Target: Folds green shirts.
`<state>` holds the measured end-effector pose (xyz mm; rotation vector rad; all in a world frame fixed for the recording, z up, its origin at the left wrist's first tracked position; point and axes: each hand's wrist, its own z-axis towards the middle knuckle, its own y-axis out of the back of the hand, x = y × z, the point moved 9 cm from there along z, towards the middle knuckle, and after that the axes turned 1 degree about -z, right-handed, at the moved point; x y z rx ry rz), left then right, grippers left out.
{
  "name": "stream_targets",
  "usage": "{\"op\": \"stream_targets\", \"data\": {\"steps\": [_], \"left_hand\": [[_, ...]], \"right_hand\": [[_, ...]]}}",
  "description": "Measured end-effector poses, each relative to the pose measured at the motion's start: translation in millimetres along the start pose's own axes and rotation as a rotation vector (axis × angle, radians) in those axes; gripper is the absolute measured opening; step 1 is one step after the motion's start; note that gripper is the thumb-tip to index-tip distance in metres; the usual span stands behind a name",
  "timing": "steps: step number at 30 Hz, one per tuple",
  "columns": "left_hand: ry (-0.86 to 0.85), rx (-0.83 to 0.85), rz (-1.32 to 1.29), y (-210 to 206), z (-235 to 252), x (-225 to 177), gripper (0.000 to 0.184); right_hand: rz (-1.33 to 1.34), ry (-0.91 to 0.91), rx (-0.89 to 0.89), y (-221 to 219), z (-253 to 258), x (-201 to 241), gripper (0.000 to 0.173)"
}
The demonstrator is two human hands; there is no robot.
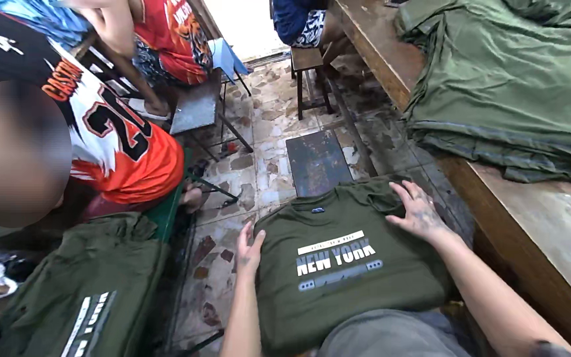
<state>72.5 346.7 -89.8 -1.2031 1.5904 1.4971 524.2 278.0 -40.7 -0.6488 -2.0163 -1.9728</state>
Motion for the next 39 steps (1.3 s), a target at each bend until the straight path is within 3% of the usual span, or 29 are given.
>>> {"op": "stream_targets", "data": {"steps": [1,3,5,8,9,11,14,16,19,21,25,26,28,31,34,36,39], "left_hand": [[0.046,0.04,-0.027,-12.0,16.4,11.7,0.057],[0.139,0.084,-0.09,-26.9,39.4,40.2,0.052],[0.218,0.106,-0.134,-33.9,42.7,50.8,0.052],[0.315,0.097,-0.23,-35.4,24.4,43.7,0.05],[0.35,0.114,-0.247,-35.1,22.7,42.5,0.051],[0.475,0.146,-0.254,-32.8,16.7,41.1,0.055],[0.466,0.158,-0.282,-21.6,21.0,86.1,0.06],[0.349,0.185,-0.235,-15.2,31.6,93.9,0.055],[0.148,0.056,0.095,1.4,41.3,73.2,0.04],[0.111,0.069,0.247,9.1,48.2,66.6,0.042],[0.436,0.188,0.071,1.5,20.7,96.7,0.051],[0.474,0.186,0.088,-2.5,14.3,101.4,0.052],[0.394,0.145,0.324,3.2,21.1,94.8,0.051],[0.206,0.011,0.801,37.7,23.3,38.8,0.063],[0.099,-0.118,0.926,69.9,21.1,-13.4,0.067],[0.116,-0.055,0.903,67.6,31.1,-7.6,0.063],[0.216,0.214,0.94,24.4,42.8,42.2,0.065]], "right_hand": [[0.03,-0.104,0.097,-6.6,15.7,-19.6,0.059],[0.18,-0.306,0.048,-1.1,29.3,-60.3,0.037],[0.282,-0.589,-0.07,1.6,25.9,-110.5,0.04],[0.399,-0.874,-0.06,-32.6,-0.6,-171.0,0.043],[0.454,-0.86,-0.107,-33.3,-0.7,-172.1,0.045],[0.488,-0.649,-0.181,-6.3,15.5,-135.3,0.049],[0.194,-0.189,-0.039,16.9,51.4,-55.5,0.062],[0.05,-0.007,0.118,-7.6,87.7,-33.6,0.065],[0.271,-0.219,0.381,-65.0,113.7,-78.5,0.061],[0.533,-0.354,0.369,-77.2,108.2,-97.2,0.059],[0.714,-0.454,0.305,-85.9,82.9,-119.9,0.056],[0.704,-0.501,0.306,-87.5,73.3,-125.5,0.058],[0.612,-0.523,0.25,-79.2,63.7,-130.7,0.056],[0.292,-0.512,0.041,-32.6,55.1,-137.7,0.055],[0.248,-0.54,-0.075,6.2,47.6,-121.3,0.061],[0.234,-0.573,-0.084,2.9,45.5,-124.6,0.062],[0.174,-0.616,0.031,-31.9,46.7,-149.2,0.062]]}}
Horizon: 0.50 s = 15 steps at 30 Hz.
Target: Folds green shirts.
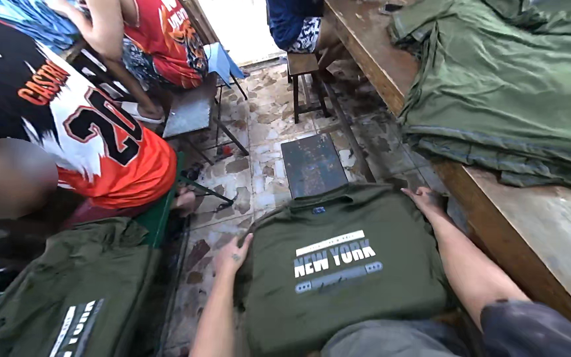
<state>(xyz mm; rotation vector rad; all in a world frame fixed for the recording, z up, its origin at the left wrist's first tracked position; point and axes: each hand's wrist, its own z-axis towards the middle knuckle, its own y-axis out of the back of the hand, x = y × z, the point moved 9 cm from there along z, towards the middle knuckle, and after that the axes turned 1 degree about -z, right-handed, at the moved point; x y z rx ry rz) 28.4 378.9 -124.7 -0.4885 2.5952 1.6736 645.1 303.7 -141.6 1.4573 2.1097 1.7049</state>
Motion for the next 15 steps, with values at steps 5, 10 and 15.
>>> {"op": "stream_targets", "data": {"steps": [5,10,15], "left_hand": [[-0.378,-0.193,-0.175,34.6,-32.0,-96.1,0.029],[-0.529,0.127,0.162,-31.4,-32.2,-181.3,0.061],[-0.409,0.126,0.106,-33.1,-44.2,-174.6,0.067]], "right_hand": [[-0.193,0.478,0.114,-5.9,-74.1,100.1,0.04],[-0.409,0.612,0.384,-87.1,-78.4,146.7,0.047],[-0.417,0.433,0.261,-74.4,-75.2,123.1,0.061]]}}
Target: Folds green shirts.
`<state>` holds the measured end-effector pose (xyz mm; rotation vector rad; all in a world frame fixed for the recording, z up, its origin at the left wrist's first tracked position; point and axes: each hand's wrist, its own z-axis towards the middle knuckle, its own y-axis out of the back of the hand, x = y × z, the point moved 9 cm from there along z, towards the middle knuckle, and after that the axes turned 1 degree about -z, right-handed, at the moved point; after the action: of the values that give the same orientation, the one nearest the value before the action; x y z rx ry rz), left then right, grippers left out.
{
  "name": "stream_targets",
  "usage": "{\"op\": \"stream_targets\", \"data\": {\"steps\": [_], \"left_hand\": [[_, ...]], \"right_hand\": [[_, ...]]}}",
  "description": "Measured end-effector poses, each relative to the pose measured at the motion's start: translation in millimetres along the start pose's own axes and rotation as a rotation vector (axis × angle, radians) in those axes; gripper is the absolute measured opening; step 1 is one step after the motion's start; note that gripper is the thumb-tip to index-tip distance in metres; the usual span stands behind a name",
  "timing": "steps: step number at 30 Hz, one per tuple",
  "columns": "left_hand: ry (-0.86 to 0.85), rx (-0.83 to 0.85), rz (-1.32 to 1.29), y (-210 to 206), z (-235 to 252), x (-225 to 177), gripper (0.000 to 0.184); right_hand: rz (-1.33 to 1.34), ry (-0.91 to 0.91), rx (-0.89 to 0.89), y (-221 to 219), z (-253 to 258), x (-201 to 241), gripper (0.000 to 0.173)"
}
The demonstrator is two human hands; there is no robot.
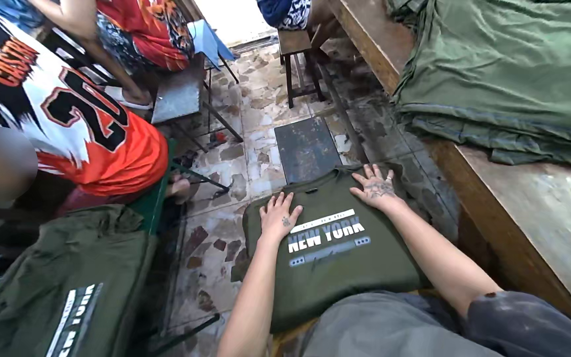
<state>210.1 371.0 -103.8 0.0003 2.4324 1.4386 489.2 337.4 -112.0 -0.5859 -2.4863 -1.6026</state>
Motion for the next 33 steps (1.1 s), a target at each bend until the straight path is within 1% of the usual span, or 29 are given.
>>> {"op": "stream_targets", "data": {"steps": [2,3,4,5,7,8,9,10,11,12,13,14,15,16,17,18,19,20,22,24,25,26,27,28,29,30,31,32,33], "left_hand": [[0.015,-0.153,-0.095,14.9,-38.0,0.7,0.071],[0.048,-0.236,-0.16,9.8,-60.7,12.0,0.073],[0.105,-0.293,-0.242,-6.1,-82.9,32.9,0.076],[0.168,-0.328,-0.348,-27.9,-102.4,59.1,0.077],[0.319,-0.37,-0.556,-65.9,-136.0,108.1,0.07],[0.422,-0.355,-0.572,-74.5,-152.1,123.8,0.067],[0.473,-0.348,-0.502,-71.2,-165.7,129.2,0.065],[0.425,-0.389,-0.416,-54.5,-173.9,119.6,0.064],[0.296,-0.475,-0.331,-28.5,-177.7,94.3,0.066],[0.148,-0.553,-0.247,-3.2,-180.1,59.8,0.07],[0.003,-0.599,-0.18,16.6,-179.8,21.8,0.071],[-0.126,-0.614,-0.104,24.8,-177.3,-12.3,0.071],[-0.23,-0.603,-0.023,15.4,-175.2,-38.7,0.07],[-0.318,-0.562,0.036,-10.9,-174.3,-55.4,0.069],[-0.371,-0.504,0.085,-42.9,-175.3,-60.8,0.069],[-0.385,-0.461,0.12,-63.3,-177.5,-59.2,0.07],[-0.358,-0.428,0.12,-70.3,-179.3,-51.1,0.072],[-0.294,-0.405,0.088,-72.4,-182.4,-35.5,0.077],[-0.103,-0.354,-0.077,-76.5,-188.3,10.6,0.088],[0.109,-0.347,-0.368,-82.0,-198.1,58.9,0.091],[0.228,-0.357,-0.533,-85.8,-204.7,77.5,0.086],[0.365,-0.355,-0.706,-90.2,-211.3,93.6,0.076],[0.517,-0.307,-0.868,-97.4,-215.6,107.7,0.066],[0.648,-0.223,-1.026,-109.6,-214.7,118.0,0.06],[0.719,-0.127,-1.186,-123.7,-211.9,126.2,0.06],[0.716,-0.055,-1.322,-131.4,-206.9,131.5,0.06],[0.675,-0.064,-1.402,-128.7,-197.4,134.7,0.057],[0.633,-0.138,-1.436,-118.5,-185.7,137.8,0.054],[0.585,-0.235,-1.448,-105.5,-175.1,139.6,0.051]], "right_hand": [[0.069,-0.037,-0.067,15.6,-34.6,0.1,0.064],[0.118,-0.044,-0.102,13.6,-53.7,-8.9,0.064],[0.183,-0.058,-0.119,1.3,-71.6,-26.3,0.065],[0.253,-0.073,-0.134,-15.1,-85.9,-48.2,0.068],[0.347,-0.129,-0.203,-30.1,-106.1,-84.4,0.069],[0.352,-0.181,-0.208,-27.7,-114.8,-91.9,0.069],[0.323,-0.22,-0.223,-18.4,-123.4,-88.6,0.07],[0.259,-0.183,-0.305,-0.6,-131.1,-71.8,0.067],[0.186,-0.07,-0.432,20.3,-138.7,-43.2,0.064],[0.122,0.071,-0.542,34.9,-148.0,-8.2,0.062],[0.08,0.22,-0.611,39.2,-158.0,28.2,0.059],[0.059,0.366,-0.635,31.1,-166.3,59.6,0.055],[0.025,0.482,-0.578,8.1,-172.2,80.2,0.053],[-0.022,0.556,-0.446,-26.4,-175.2,86.4,0.054],[-0.063,0.58,-0.285,-61.0,-177.7,81.3,0.057],[-0.096,0.563,-0.166,-79.8,-179.2,74.3,0.059],[-0.114,0.515,-0.1,-83.2,-179.5,67.0,0.062],[-0.116,0.447,-0.095,-78.6,-181.9,56.5,0.064],[-0.029,0.257,-0.201,-57.9,-186.5,18.0,0.071],[0.149,0.018,-0.285,-46.5,-189.0,-39.2,0.078],[0.247,-0.081,-0.305,-42.9,-189.6,-65.3,0.078],[0.333,-0.145,-0.34,-38.3,-190.0,-83.5,0.072],[0.393,-0.204,-0.379,-33.7,-189.3,-96.2,0.064],[0.452,-0.297,-0.379,-28.1,-184.9,-108.6,0.059],[0.536,-0.414,-0.323,-28.2,-177.9,-120.7,0.058],[0.636,-0.519,-0.202,-35.2,-169.8,-128.7,0.06],[0.746,-0.572,-0.054,-43.3,-159.4,-130.8,0.063],[0.847,-0.584,0.084,-48.7,-150.1,-126.4,0.066],[0.928,-0.572,0.164,-53.0,-142.1,-123.0,0.065]]}}
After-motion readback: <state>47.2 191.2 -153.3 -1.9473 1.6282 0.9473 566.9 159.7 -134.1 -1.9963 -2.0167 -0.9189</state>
